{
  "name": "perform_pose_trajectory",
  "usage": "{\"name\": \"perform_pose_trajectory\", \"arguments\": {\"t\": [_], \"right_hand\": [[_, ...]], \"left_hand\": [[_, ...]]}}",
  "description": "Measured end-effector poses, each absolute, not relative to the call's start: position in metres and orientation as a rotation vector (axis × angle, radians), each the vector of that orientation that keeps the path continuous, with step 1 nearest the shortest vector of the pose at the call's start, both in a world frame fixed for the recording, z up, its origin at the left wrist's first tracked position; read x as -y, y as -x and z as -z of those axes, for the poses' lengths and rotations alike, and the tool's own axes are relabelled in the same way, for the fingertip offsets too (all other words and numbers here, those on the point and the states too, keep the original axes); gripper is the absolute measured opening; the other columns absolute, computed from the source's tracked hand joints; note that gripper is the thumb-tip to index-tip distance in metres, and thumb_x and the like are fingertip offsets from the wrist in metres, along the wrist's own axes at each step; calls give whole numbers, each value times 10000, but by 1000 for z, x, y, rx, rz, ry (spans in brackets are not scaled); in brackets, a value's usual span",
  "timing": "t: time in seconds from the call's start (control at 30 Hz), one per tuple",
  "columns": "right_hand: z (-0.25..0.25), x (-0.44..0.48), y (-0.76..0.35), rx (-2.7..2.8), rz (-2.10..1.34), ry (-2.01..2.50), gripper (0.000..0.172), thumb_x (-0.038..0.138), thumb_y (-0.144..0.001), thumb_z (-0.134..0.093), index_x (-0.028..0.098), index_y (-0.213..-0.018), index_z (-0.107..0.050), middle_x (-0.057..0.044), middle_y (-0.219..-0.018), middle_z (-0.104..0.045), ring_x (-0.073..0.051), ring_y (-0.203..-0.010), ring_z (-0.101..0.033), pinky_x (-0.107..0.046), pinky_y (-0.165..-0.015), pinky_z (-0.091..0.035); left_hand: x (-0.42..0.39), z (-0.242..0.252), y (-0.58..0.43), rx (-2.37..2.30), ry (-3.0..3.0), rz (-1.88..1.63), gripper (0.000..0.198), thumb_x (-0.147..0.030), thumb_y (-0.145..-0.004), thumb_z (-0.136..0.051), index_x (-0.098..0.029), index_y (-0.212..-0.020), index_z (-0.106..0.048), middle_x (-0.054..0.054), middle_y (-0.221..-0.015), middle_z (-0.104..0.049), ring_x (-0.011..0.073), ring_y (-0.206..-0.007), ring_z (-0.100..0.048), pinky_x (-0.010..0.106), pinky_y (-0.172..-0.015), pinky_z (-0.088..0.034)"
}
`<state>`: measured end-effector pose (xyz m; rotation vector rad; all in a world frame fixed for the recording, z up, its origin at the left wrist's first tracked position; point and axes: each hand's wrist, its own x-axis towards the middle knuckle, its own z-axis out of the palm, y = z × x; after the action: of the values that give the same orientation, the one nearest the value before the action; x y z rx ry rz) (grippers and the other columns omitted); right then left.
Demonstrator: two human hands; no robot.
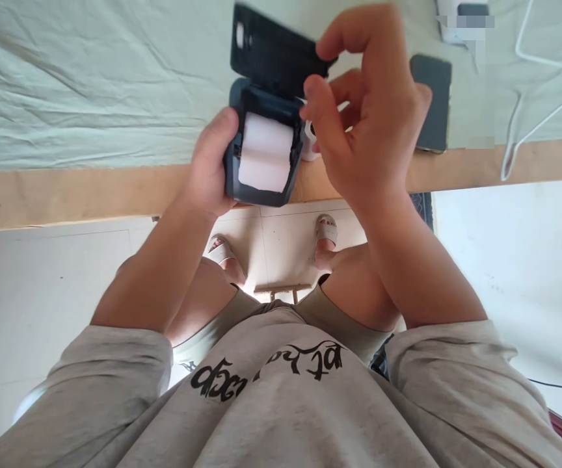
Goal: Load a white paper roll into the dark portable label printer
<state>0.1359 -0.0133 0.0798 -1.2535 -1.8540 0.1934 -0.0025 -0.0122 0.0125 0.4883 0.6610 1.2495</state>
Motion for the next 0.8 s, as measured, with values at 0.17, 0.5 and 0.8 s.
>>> {"name": "perform_pose_trajectory", "arguments": {"t": [0.17, 0.5, 0.8], "right_hand": [[-69, 3, -140, 2140, -23, 1319, 27, 202, -743, -540, 215, -766, -538, 35, -738, -560, -59, -576, -478, -225, -524, -346], [-72, -5, -140, 2438, -208, 1457, 362, 263, -565, -685, 247, -890, -528, 50, -714, -614, -67, -457, -414, -228, -452, -288], [-65, -31, -197, 1518, -835, 1197, 336, 329, -538, -590, 243, -816, -421, 32, -593, -446, -55, -433, -379, -195, -315, -188]], "left_hand": [[10, -10, 6, -606, -642, -1268, 141, -341, -801, -544, -200, -805, -549, 4, -707, -496, 100, -648, -469, 223, -571, -375], [11, -22, 5, -693, -660, -1210, 150, -332, -810, -534, -183, -822, -519, 6, -703, -460, 89, -594, -440, 215, -526, -330], [8, -16, 8, -774, -624, -1127, 255, -445, -808, -512, -199, -868, -536, -5, -702, -487, 71, -519, -482, 187, -442, -358]]}}
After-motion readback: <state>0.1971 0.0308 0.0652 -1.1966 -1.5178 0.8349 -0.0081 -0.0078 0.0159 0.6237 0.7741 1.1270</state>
